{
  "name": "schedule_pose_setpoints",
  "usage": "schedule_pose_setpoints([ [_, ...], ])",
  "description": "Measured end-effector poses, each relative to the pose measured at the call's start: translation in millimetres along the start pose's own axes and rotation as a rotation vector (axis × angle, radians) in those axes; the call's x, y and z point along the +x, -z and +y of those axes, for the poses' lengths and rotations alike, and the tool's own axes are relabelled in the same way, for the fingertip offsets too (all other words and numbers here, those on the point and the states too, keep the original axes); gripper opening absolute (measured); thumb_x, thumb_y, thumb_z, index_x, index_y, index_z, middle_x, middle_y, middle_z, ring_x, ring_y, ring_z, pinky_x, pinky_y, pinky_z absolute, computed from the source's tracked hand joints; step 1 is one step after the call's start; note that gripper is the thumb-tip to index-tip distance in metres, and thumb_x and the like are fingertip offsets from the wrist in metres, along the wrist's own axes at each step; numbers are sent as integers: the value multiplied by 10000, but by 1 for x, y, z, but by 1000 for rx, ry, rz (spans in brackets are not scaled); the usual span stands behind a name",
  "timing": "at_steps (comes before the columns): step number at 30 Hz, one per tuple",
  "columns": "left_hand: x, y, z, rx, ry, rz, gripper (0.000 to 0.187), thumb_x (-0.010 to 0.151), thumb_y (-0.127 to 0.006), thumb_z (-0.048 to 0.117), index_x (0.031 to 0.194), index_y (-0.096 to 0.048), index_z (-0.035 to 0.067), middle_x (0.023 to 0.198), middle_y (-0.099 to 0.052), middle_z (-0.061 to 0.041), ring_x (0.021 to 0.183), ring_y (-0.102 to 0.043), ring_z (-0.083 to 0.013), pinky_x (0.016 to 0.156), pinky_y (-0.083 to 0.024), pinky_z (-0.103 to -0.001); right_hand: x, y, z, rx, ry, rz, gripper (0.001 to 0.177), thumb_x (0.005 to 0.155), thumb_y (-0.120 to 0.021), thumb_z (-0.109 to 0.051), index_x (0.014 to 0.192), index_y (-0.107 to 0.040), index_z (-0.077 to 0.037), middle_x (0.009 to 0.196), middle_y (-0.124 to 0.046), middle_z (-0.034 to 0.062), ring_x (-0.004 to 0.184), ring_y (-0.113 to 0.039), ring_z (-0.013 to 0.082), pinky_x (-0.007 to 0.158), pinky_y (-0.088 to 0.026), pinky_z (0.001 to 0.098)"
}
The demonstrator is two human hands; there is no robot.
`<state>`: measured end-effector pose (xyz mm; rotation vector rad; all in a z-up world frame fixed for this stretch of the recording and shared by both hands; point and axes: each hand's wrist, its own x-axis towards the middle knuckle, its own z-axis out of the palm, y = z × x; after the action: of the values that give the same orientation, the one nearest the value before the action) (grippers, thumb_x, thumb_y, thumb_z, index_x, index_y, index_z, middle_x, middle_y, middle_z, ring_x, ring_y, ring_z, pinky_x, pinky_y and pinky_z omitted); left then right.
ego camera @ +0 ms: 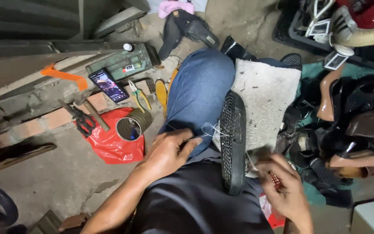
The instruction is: Hand-stitching a rubber sole onto a shoe using a needle and thread in a repair shop environment.
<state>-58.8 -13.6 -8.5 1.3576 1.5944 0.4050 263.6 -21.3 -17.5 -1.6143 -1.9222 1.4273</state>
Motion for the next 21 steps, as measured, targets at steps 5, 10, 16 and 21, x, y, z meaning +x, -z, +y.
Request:
schedule_pose_setpoints([
  [5,0,1,11,-122,1,-5,113,922,-686,192,901,-722,87,705,-721,-15,477,-571,-185,487,-454,-346,-15,-6,5,724,90,118,89,746,-579,-44,820,-621,-22,1439,-534,256,1192,-611,277,1089,-526,529],
  [10,6,-33,13,26,-205,155,254,885,-718,153,1124,-704,66,948,-783,-108,704,-737,-336,592,-543,-439,-2,-29,-28,891,122,114,350,632,-812,-98,917,-607,-90,1440,-573,203,1050,-628,251,768,-550,365],
  [16,-1,-23,8,-138,-213,-183,108,858,-656,79,963,-657,106,822,-758,-32,652,-720,-267,610,-549,-421,10,-43,-37,-10,216,110,1229,455,-952,-382,1451,-382,57,1599,-328,327,1440,-443,462,1143,-431,531],
  [21,-13,-18,6,46,-245,2,175,931,-629,215,875,-756,109,605,-657,-84,684,-679,-333,666,-526,-436,6,-42,-18,-79,79,-4,1170,471,-928,-415,1451,-474,36,1271,-657,198,1125,-662,343,988,-505,468],
])
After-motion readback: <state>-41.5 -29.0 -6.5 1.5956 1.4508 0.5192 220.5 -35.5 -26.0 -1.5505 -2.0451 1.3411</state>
